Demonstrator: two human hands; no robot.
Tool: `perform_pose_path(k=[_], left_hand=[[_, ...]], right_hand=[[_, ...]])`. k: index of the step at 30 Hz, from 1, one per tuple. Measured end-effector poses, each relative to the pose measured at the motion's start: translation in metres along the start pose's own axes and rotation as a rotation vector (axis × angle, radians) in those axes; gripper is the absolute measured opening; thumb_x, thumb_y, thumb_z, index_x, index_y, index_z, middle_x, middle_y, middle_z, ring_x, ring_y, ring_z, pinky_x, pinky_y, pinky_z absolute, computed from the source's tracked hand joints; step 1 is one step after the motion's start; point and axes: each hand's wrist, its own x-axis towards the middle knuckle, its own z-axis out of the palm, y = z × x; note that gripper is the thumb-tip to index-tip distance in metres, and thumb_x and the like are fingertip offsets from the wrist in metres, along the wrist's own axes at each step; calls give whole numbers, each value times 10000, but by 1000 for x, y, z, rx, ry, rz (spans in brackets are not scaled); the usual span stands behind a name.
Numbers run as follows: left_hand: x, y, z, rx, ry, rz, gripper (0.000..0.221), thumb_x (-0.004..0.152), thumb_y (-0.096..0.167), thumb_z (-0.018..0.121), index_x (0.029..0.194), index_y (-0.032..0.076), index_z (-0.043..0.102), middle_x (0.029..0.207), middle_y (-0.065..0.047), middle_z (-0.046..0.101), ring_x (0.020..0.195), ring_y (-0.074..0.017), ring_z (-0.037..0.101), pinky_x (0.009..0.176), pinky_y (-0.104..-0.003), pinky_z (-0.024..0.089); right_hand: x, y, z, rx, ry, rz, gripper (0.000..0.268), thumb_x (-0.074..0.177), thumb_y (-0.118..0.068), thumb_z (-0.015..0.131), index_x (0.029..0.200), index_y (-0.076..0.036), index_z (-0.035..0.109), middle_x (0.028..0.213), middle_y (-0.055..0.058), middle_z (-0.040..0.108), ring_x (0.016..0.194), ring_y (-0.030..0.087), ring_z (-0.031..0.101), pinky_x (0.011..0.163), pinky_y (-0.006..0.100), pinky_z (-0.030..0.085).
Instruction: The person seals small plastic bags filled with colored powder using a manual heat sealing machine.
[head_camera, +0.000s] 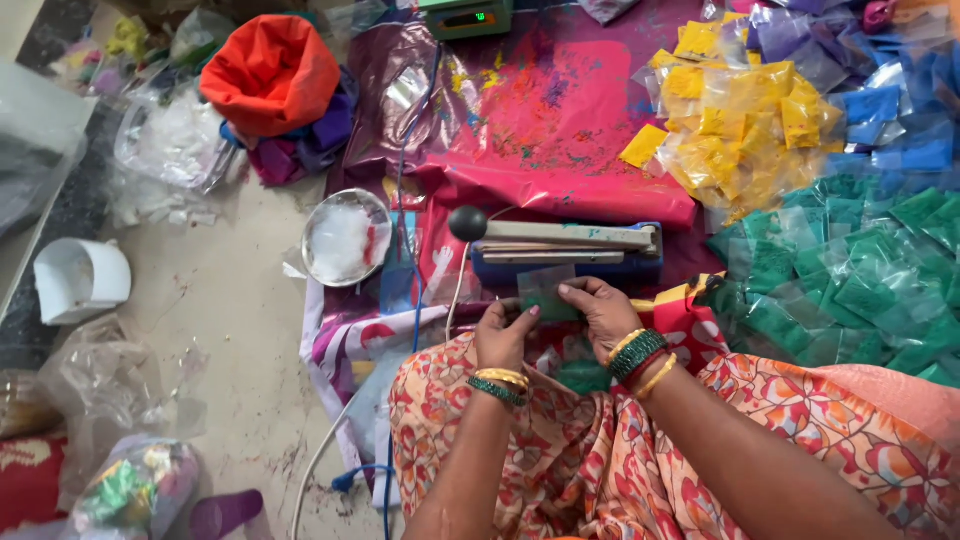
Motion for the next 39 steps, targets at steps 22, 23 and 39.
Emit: perform_pose_path(k=[22,23,39], left_hand=[[-189,80,11,-41,-339,-140,160,971,183,756,1012,28,760,843,-6,710,693,-54,577,576,-190,415],[-194,89,11,7,-385,-125,154,955,161,751,1011,18,753,852,-20,726,714,-67,614,613,-201,461],[-218,99,23,-54,-481,-191,133,953,108,765,983,-19,741,810,-49,693,630,-81,531,538,-217,404]], right_hand=[[-252,-34,1,-314,-113,-81,197,937,-137,699,1114,-51,709,1007,43,753,868,121,686,733,287,547],[-258,-33,-2,-346,-140,-94,196,945,-123,710,1124,-43,709,1010,36,745,871,105,665,740,270,527],[-283,-49,-7,-251,-172,-110,96,952,-83,724,1027,-33,691,863,2,680,684,46,558,610,207,451]])
